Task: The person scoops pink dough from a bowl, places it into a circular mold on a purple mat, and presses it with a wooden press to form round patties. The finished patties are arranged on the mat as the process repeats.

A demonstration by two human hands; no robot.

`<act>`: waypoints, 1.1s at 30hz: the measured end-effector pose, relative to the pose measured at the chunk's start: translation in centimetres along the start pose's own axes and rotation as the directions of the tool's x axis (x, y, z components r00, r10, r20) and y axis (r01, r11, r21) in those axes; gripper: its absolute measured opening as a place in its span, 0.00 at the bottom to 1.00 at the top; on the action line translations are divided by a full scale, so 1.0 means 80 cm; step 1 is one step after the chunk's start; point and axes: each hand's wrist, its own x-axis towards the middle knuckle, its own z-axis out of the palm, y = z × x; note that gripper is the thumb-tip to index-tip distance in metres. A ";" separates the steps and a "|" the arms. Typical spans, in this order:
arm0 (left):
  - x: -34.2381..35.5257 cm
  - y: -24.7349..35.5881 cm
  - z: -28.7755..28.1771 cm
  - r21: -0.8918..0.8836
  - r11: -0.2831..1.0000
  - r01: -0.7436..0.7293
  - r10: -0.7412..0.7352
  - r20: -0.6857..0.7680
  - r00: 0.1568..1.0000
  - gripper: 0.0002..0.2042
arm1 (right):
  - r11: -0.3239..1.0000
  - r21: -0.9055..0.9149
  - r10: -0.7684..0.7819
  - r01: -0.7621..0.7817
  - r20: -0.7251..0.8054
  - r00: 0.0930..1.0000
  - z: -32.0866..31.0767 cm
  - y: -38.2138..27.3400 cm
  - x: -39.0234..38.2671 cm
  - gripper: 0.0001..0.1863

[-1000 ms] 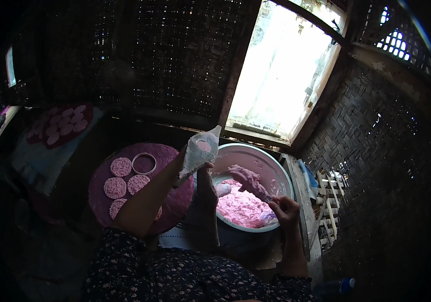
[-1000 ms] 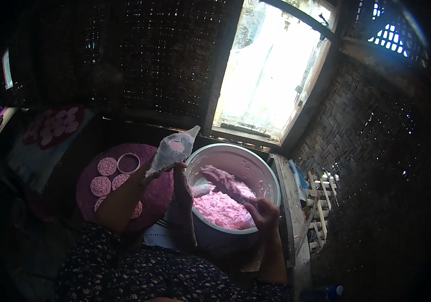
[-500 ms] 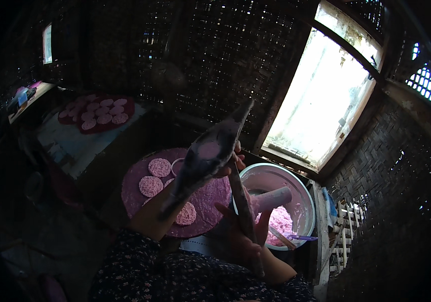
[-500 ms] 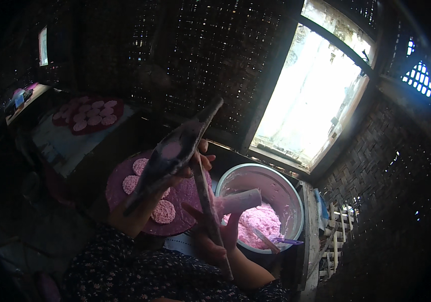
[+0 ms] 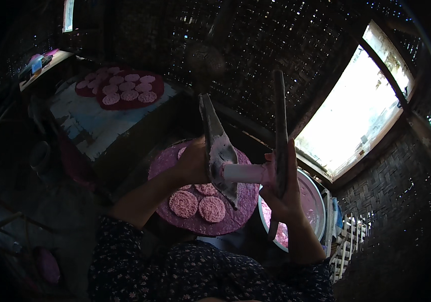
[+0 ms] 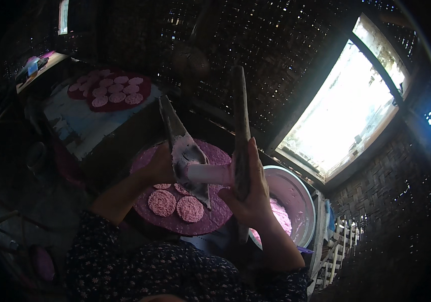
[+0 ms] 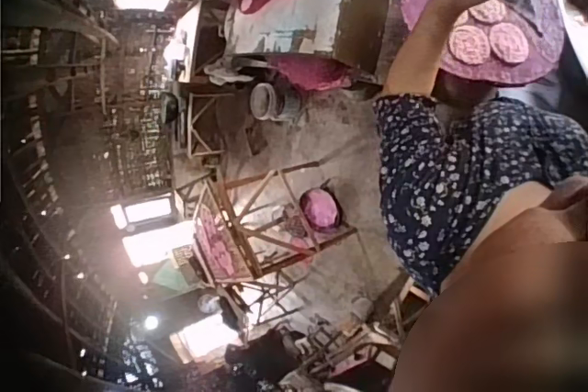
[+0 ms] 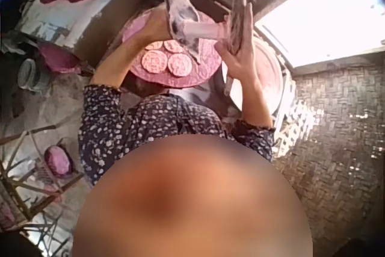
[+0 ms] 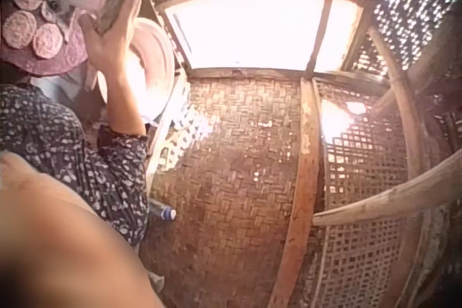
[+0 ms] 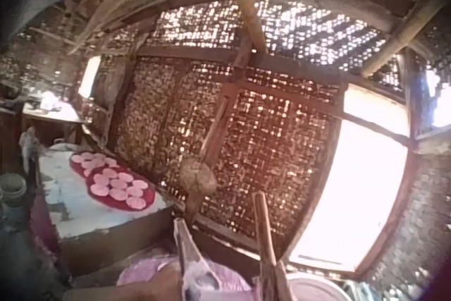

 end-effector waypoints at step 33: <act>0.176 -0.090 -0.039 -0.965 -0.252 -0.078 0.413 -0.180 0.893 0.39 | 0.224 0.633 -0.323 -0.741 0.766 0.556 -0.010 0.160 0.053 0.68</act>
